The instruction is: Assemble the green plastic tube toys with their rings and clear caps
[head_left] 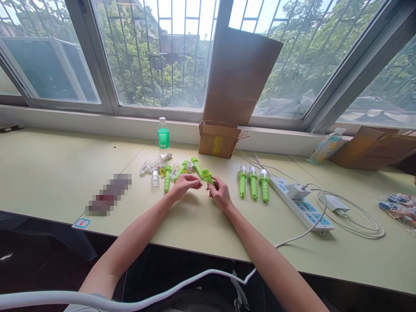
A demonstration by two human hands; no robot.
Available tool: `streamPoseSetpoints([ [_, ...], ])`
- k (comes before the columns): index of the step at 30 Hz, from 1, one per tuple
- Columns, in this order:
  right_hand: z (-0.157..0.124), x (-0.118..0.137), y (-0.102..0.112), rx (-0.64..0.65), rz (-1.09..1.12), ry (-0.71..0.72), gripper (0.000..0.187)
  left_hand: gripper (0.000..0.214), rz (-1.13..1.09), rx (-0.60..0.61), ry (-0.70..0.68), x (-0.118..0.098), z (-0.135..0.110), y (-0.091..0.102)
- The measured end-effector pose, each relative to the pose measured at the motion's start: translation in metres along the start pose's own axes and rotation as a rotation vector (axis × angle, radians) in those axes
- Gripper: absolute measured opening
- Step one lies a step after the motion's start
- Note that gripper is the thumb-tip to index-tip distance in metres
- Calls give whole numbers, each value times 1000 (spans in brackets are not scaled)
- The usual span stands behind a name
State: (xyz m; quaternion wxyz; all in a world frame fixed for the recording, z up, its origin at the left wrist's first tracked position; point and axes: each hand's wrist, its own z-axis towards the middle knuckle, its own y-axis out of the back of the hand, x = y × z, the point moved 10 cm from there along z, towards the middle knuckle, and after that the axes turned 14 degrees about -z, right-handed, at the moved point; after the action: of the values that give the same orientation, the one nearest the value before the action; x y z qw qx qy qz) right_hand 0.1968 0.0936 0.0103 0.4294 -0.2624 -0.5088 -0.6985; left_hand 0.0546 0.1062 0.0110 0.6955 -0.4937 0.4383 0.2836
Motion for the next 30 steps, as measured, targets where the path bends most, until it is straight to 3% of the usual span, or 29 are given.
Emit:
streamPoseSetpoints([
  [30,-2,5,1,0,-16,0,40,37,7,5,1,-2,-1,-1],
])
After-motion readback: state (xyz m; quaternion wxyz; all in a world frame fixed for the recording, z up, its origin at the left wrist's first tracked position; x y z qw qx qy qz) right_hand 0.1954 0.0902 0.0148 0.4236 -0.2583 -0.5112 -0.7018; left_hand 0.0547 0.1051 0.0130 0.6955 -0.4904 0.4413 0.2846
